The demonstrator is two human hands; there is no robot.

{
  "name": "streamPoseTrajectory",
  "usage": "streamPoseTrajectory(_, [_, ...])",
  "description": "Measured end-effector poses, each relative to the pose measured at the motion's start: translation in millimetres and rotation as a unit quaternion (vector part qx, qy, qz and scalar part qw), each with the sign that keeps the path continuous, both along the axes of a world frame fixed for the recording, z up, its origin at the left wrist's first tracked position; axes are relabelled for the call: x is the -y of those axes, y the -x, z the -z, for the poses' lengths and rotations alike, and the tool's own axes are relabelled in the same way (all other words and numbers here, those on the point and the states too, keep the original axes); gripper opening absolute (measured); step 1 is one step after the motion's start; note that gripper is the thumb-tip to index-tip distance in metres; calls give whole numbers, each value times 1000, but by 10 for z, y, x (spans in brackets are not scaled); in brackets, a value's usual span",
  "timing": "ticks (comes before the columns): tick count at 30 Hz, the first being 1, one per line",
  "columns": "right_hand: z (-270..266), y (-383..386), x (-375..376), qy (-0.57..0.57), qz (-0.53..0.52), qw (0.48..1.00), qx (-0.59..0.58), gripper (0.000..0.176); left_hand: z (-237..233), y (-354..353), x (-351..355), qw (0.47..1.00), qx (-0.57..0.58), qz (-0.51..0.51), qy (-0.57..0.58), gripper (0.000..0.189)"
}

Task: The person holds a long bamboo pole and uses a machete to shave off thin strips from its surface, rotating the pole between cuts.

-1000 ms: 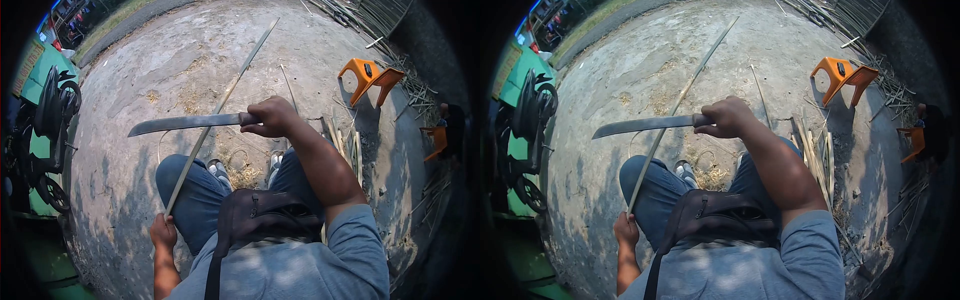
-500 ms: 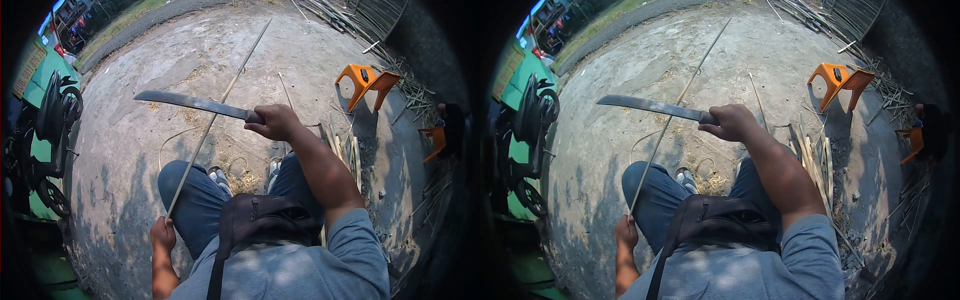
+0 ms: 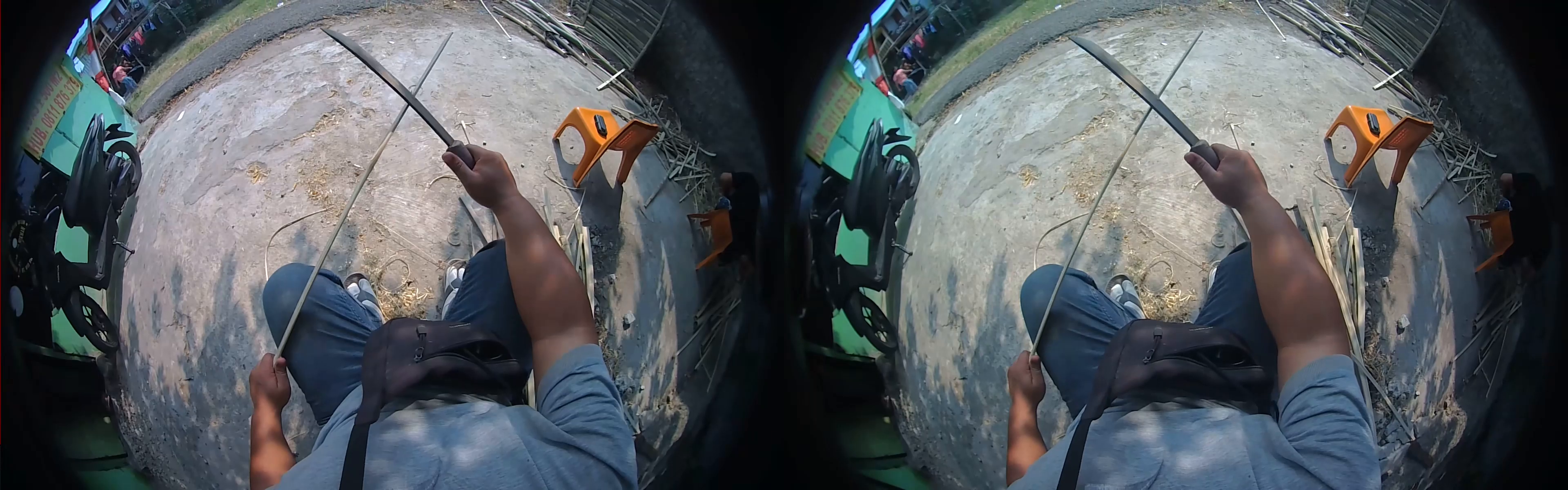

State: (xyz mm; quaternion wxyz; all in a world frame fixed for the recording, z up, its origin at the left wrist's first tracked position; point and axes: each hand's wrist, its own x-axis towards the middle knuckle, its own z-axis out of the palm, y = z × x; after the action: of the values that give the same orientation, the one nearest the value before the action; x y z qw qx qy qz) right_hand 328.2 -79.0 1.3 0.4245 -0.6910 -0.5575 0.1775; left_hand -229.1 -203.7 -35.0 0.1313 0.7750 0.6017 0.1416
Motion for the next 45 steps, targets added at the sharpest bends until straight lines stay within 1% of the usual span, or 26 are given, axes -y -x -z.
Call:
streamPoseTrajectory(2, [-43, 109, 67, 20, -39, 998, 41, 57, -3, -27, 2, 1000, 10, 1, 7, 57])
streamPoseTrajectory(3, [-129, 216, 124, 46, -58, 994, 86, 58, 14, -31, 1, 1000, 17, -2, 12, 57])
streamPoseTrajectory(4, [-137, 296, 132, 35, -87, 984, 152, 55, 46, -23, 6, 1000, 23, -6, 18, 58])
streamPoseTrajectory(6, [-148, 460, 150, -28, -158, 961, 225, 53, 68, -12, 13, 999, 27, -9, 19, 58])
streamPoseTrajectory(7, [-124, 533, 164, -54, -165, 952, 252, 51, 69, -5, 20, 1000, 24, -7, 15, 58])
streamPoseTrajectory(10, [-132, 517, 91, -88, -211, 934, 274, 50, 88, 23, 24, 1000, 6, -9, 2, 57])
streamPoseTrajectory(12, [-111, 386, 7, -40, -176, 953, 245, 52, 95, 49, 41, 1000, -1, -13, -3, 57])
streamPoseTrajectory(14, [-58, 190, -87, 24, -95, 987, 129, 53, 90, 33, 19, 1000, 6, -9, -8, 57])
streamPoseTrajectory(16, [95, 55, -190, -17, -35, 999, -36, 53, 95, 27, 9, 1000, 7, -15, -7, 58])
streamPoseTrajectory(17, [181, 2, -217, -42, -9, 996, -77, 54, 99, 38, 7, 1000, 2, -15, -7, 58])
streamPoseTrajectory(20, [135, 2, -106, -36, -15, 997, -70, 54, 38, 8, 2, 1000, 2, -14, 0, 59])
streamPoseTrajectory(21, [120, 35, -51, -18, -32, 998, -42, 54, 15, -8, 0, 1000, 4, -14, 3, 59])
streamPoseTrajectory(23, [14, 192, 65, 21, -87, 994, 60, 54, 2, -38, 7, 1000, 18, -13, 9, 60])
streamPoseTrajectory(24, [-51, 292, 106, 38, -114, 987, 111, 54, -9, -49, 8, 1000, 24, -12, 11, 60])
streamPoseTrajectory(26, [-146, 506, 161, 33, -181, 956, 228, 53, -37, -73, 28, 1000, 14, -19, 18, 63])
streamPoseTrajectory(27, [-146, 604, 178, 24, -211, 942, 260, 53, -45, -73, 35, 999, 10, -23, 21, 65])
streamPoseTrajectory(28, [-175, 692, 214, -14, -238, 933, 269, 53, -40, -59, 38, 1000, 2, -23, 16, 65])
streamPoseTrajectory(30, [-204, 821, 223, -38, -275, 908, 312, 48, -28, -31, 41, 1000, -16, -25, 6, 65])
streamPoseTrajectory(31, [-192, 804, 198, -37, -276, 908, 312, 49, -26, -32, 39, 999, -9, -30, 8, 64])
streamPoseTrajectory(34, [-179, 570, 76, -9, -210, 946, 246, 48, -12, -9, 50, 999, 3, -36, 16, 62])
streamPoseTrajectory(35, [-223, 474, 36, 58, -164, 965, 195, 54, 21, 6, 40, 999, 7, -33, 15, 62])
streamPoseTrajectory(36, [-163, 337, -20, 50, -121, 979, 159, 55, 45, 7, 24, 999, 11, -30, 12, 61])
streamPoseTrajectory(38, [-75, 166, -77, 41, -62, 997, 31, 56, 39, 11, 16, 999, -3, -33, 14, 60])
streamPoseTrajectory(41, [32, 97, -42, 32, -53, 998, 4, 57, -31, 5, 19, 999, -22, -36, 17, 58])
streamPoseTrajectory(44, [-144, 296, 117, 102, -91, 987, 79, 57, -75, -27, 27, 999, -30, -38, 22, 55])
streamPoseTrajectory(45, [-71, 353, 127, 89, -125, 981, 120, 57, -90, -38, 33, 998, -32, -40, 25, 54])
